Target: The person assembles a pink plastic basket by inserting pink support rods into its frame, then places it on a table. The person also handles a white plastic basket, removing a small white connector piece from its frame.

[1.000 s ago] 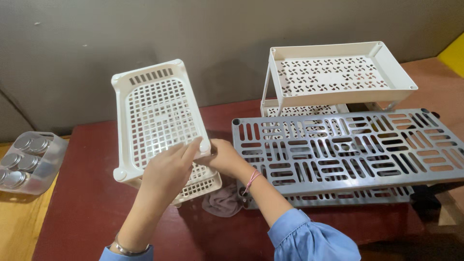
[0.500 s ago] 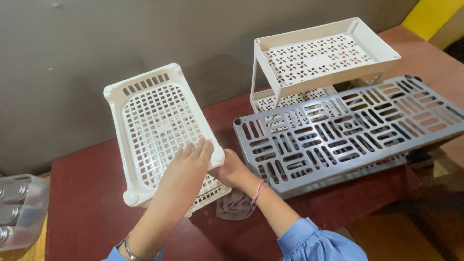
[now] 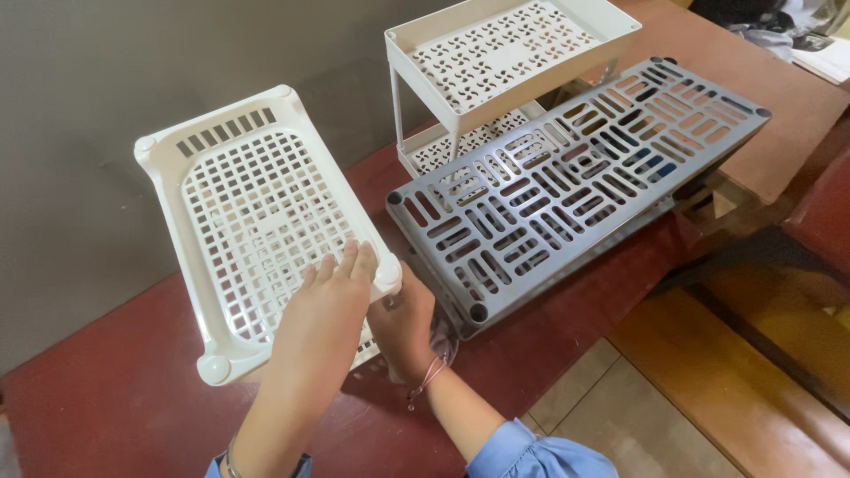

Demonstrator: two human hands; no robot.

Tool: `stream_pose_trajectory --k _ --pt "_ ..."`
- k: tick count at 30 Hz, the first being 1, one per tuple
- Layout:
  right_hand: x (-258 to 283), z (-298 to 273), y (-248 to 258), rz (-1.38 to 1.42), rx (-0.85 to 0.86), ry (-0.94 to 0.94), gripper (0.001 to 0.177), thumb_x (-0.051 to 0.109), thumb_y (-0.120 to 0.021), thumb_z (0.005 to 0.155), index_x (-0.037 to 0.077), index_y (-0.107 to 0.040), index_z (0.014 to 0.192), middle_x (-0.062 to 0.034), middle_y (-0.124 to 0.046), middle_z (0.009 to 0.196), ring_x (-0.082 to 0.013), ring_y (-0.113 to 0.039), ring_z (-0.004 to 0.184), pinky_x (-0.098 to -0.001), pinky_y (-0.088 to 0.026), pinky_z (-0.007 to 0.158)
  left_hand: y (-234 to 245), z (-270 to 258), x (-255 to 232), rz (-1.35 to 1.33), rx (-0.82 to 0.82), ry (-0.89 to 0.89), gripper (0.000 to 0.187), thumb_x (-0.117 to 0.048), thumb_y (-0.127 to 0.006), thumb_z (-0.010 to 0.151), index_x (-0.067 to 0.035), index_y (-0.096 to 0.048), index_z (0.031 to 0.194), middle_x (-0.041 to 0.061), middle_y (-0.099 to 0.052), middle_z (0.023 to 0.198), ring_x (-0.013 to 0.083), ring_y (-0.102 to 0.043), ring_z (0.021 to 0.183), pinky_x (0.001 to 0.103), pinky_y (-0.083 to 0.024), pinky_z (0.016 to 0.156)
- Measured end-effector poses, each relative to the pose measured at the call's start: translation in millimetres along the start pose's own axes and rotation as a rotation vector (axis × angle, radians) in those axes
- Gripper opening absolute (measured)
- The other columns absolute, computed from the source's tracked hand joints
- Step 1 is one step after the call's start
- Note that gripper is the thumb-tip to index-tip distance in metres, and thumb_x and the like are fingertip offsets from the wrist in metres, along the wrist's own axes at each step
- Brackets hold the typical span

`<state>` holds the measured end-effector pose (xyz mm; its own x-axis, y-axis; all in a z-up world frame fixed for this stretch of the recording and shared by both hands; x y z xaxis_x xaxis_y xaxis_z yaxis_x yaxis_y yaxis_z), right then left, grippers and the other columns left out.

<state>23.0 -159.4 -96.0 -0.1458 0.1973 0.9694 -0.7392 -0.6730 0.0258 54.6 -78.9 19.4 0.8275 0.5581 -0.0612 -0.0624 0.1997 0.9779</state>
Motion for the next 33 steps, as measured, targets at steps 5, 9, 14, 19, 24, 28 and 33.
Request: stream_pose_trajectory --k 5,9,14,19,24,28,33 --pt "-24 16 -20 0.223 0.281 -0.042 0.012 0.006 -0.072 0.095 -0.002 -0.076 0.103 -0.0046 -0.079 0.096 -0.0054 -0.066 0.09 -0.027 -0.056 0.075 -1 1 4 0.0 0.002 -0.067 0.057 0.003 -0.057 0.08 0.008 -0.05 0.137 0.026 -0.057 0.139 0.0427 -0.059 0.122 0.048 -0.048 0.102" --pt "-42 16 -33 0.131 0.553 -0.168 0.017 0.008 -0.075 0.09 -0.001 -0.075 0.104 -0.0023 -0.078 0.097 -0.0042 -0.066 0.09 -0.0265 -0.056 0.076 2 -5 7 -0.038 0.003 -0.13 0.058 0.004 -0.057 0.077 0.009 -0.052 0.135 0.026 -0.058 0.138 0.0423 -0.06 0.121 0.048 -0.049 0.102" --pt "-18 6 -23 0.111 0.378 -0.013 0.014 0.004 -0.07 0.093 -0.001 -0.075 0.106 -0.0065 -0.08 0.096 -0.0048 -0.068 0.09 -0.0269 -0.057 0.076 8 -9 6 -0.021 -0.035 -0.157 0.06 0.004 -0.057 0.074 0.007 -0.054 0.134 0.025 -0.059 0.138 0.0418 -0.06 0.122 0.048 -0.05 0.1" --pt "12 -11 -1 -0.016 0.007 0.229 0.025 -0.001 -0.066 0.09 0.0 -0.07 0.115 -0.0112 -0.076 0.098 -0.0145 -0.074 0.088 -0.0288 -0.059 0.076 3 -9 5 -0.033 0.021 -0.066 0.058 0.005 -0.059 0.077 0.0 -0.055 0.134 0.016 -0.06 0.14 0.0401 -0.061 0.121 0.043 -0.059 0.084" --pt "24 -20 4 -0.158 -0.149 0.264 0.02 0.002 -0.07 0.091 0.003 -0.07 0.111 -0.012 -0.076 0.096 -0.0207 -0.078 0.087 -0.0291 -0.059 0.075 7 -7 2 0.01 0.073 -0.051 0.06 0.002 -0.064 0.079 -0.004 -0.056 0.138 0.012 -0.06 0.145 0.0341 -0.061 0.121 0.043 -0.06 0.072" --pt "27 -12 -1 -0.068 0.079 0.214 0.024 0.003 -0.067 0.092 0.002 -0.071 0.116 -0.0115 -0.078 0.1 -0.0187 -0.079 0.091 -0.0303 -0.06 0.078 17 -8 -2 0.031 0.03 -0.13 0.061 0.003 -0.063 0.075 -0.005 -0.058 0.135 0.013 -0.062 0.142 0.0314 -0.063 0.121 0.04 -0.06 0.076" --pt "33 -9 -7 -0.125 0.467 0.099 0.035 0.011 -0.076 0.087 0.003 -0.069 0.121 -0.0125 -0.078 0.113 -0.0198 -0.076 0.107 -0.0332 -0.058 0.09 22 -43 -6 0.301 -0.344 -0.183 0.068 -0.002 -0.065 0.075 -0.011 -0.059 0.142 0.012 -0.051 0.15 0.0414 -0.051 0.132 0.051 -0.047 0.112"
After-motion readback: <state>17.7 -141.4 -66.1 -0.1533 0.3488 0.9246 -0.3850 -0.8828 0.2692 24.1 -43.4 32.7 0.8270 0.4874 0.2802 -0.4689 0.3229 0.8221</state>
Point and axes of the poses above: each hand's wrist, its own z-axis towards the middle knuckle, its own y-axis out of the back of the hand, x = y × z, the point moved 10 cm from there along z, towards the middle knuckle
